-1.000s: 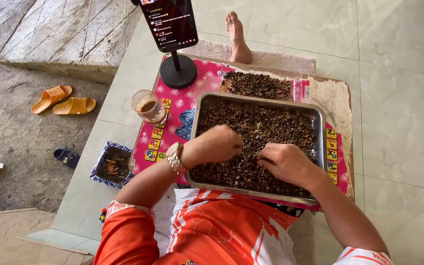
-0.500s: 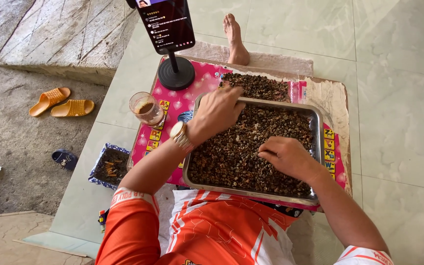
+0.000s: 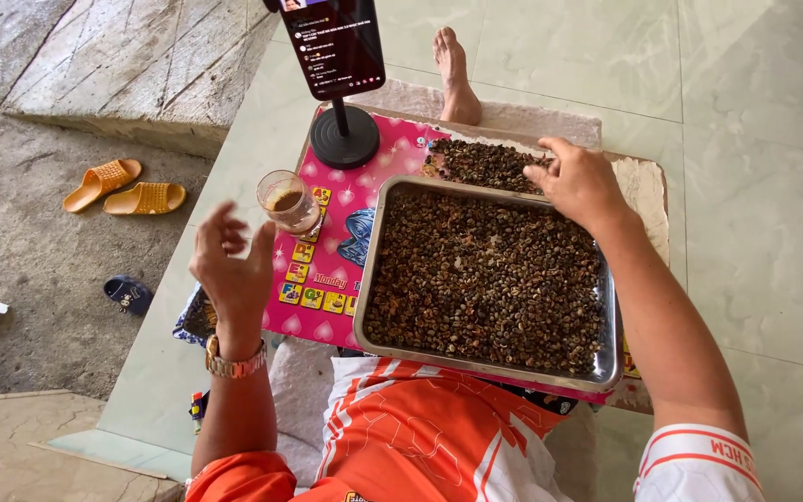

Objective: Sorting coffee beans by hand from a metal tray into a separate pile on a table while sitting on the floor.

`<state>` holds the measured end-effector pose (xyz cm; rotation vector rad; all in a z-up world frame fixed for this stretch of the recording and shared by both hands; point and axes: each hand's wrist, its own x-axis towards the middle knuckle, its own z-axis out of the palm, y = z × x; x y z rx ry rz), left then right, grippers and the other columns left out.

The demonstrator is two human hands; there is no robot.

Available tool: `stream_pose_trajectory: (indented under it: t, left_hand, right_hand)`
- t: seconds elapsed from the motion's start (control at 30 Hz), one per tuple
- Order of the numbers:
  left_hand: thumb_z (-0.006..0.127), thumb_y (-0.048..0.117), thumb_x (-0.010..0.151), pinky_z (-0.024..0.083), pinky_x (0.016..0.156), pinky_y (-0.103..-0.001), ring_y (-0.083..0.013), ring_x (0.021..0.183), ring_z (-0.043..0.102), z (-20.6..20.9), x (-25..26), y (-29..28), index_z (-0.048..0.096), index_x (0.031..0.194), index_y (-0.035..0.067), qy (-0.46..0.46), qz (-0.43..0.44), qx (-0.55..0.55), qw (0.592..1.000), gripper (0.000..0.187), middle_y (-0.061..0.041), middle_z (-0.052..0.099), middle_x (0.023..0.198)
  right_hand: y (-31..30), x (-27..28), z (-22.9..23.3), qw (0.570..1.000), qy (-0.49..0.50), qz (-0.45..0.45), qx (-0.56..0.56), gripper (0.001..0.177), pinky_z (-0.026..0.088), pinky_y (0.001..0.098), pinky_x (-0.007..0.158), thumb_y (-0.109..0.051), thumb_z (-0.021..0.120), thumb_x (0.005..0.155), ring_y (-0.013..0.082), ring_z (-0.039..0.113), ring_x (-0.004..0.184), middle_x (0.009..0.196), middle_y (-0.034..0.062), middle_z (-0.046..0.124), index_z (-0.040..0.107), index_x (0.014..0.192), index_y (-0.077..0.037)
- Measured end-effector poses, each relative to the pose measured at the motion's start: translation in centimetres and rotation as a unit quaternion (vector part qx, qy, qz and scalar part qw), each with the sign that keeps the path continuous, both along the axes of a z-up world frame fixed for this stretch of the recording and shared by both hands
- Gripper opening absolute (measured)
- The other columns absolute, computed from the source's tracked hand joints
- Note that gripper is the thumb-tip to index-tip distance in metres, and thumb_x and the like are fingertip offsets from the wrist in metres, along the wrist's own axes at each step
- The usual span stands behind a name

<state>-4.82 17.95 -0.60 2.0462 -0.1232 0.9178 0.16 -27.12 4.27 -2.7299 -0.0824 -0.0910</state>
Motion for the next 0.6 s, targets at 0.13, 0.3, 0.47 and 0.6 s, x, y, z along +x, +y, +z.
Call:
stream_pose_trajectory:
  t: [0.13, 0.3, 0.47, 0.6]
  left_hand:
    - [0.079, 0.059, 0.09, 0.037, 0.109, -0.064, -0.052, 0.129, 0.048, -0.2, 1.6, -0.2, 0.023, 0.158, -0.004, 0.141, -0.077, -0.062, 0.985, 0.108, -0.039, 0.049, 0.141]
    - [0.092, 0.02, 0.08, 0.042, 0.107, -0.065, -0.059, 0.129, 0.051, 0.4, 3.1, -2.1, 0.028, 0.159, 0.008, 0.226, -0.116, -0.072, 0.964, 0.102, -0.037, 0.055, 0.138]
    - [0.095, 0.02, 0.076, 0.048, 0.102, -0.06, -0.0536, 0.123, 0.059, -1.7, 4.3, -2.2, 0.041, 0.148, 0.009, 0.178, -0.108, -0.073, 0.975, 0.091, -0.031, 0.063, 0.131]
    - [0.1, 0.028, 0.068, 0.047, 0.104, -0.059, -0.0458, 0.111, 0.067, -3.8, 5.2, -1.2, 0.052, 0.135, 0.006, 0.102, -0.071, 0.0, 0.992, 0.086, -0.023, 0.07, 0.116]
  right_hand:
    - [3.3, -2.8, 2.2, 0.993, 0.089, -0.021, -0.075, 0.058, 0.057, 0.0431, 0.073, -0.037, 0.059, 0.108, 0.0266, 0.064, 0.063, 0.076, 0.0159, 0.067, 0.046, 0.155, -0.005]
    - [3.4, -7.0, -0.5, 0.993, 0.074, 0.047, -0.073, 0.034, 0.052, 0.0325, 0.057, -0.032, 0.063, 0.102, 0.0209, 0.063, 0.059, 0.07, 0.0094, 0.068, 0.068, 0.13, -0.013]
    - [1.8, -10.5, -2.3, 0.996, 0.045, 0.06, -0.042, 0.021, 0.052, 0.031, 0.055, -0.026, 0.066, 0.099, 0.0193, 0.064, 0.056, 0.064, 0.005, 0.068, 0.076, 0.112, -0.012]
    - [0.9, -12.8, -3.4, 0.997, 0.041, 0.06, -0.006, 0.024, 0.046, 0.0269, 0.049, -0.028, 0.065, 0.1, 0.0162, 0.057, 0.05, 0.059, 0.0043, 0.063, 0.075, 0.111, -0.009]
